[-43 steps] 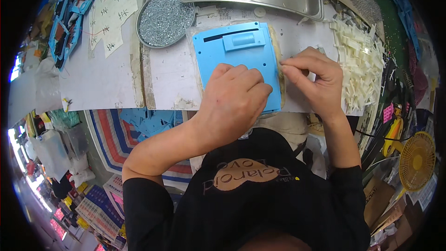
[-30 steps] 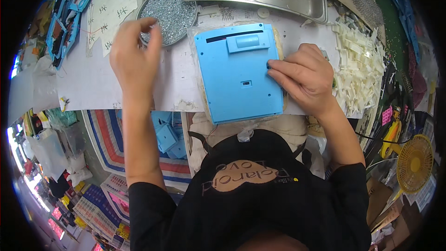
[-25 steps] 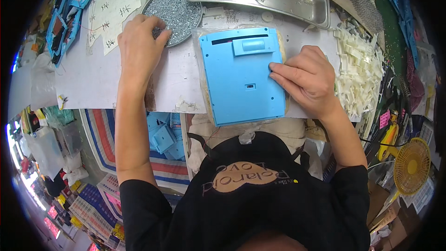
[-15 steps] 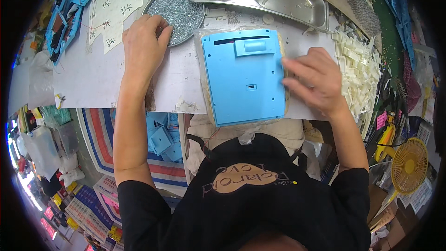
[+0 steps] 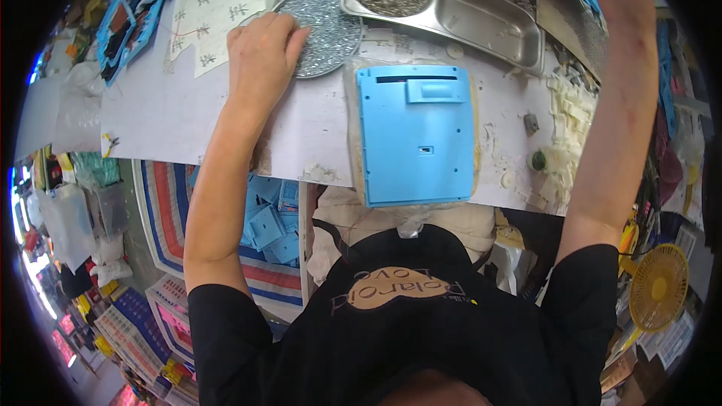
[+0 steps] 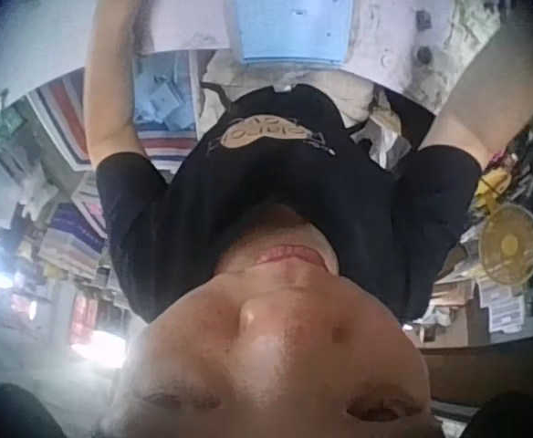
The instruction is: The recorder is assembling an electronic toy, involving soldering wires to a circuit board and using a power screwdriver to secure the plastic housing.
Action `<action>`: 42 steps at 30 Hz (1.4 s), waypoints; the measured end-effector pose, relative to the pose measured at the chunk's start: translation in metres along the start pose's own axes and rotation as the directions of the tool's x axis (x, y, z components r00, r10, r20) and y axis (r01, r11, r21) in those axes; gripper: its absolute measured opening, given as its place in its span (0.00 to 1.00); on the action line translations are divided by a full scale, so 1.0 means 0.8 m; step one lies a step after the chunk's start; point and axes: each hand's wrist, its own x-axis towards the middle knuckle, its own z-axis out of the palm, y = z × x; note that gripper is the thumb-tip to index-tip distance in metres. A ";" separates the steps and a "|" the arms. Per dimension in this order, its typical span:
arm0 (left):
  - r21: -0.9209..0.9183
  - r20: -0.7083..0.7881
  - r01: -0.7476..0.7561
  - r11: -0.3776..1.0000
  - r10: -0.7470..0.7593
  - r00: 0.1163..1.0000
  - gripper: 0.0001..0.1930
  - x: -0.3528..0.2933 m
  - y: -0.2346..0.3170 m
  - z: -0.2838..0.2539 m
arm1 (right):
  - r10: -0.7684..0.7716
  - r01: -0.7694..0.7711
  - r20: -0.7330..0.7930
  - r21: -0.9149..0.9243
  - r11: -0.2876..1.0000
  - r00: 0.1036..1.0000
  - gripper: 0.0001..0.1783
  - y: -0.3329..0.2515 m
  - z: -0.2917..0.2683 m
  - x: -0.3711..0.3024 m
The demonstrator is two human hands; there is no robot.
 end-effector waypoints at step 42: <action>-0.526 0.081 -0.173 0.833 0.251 0.965 0.11 -0.060 0.202 -0.068 | 0.018 -0.280 0.432 0.552 0.785 0.902 0.15 -0.095 -0.024 -0.206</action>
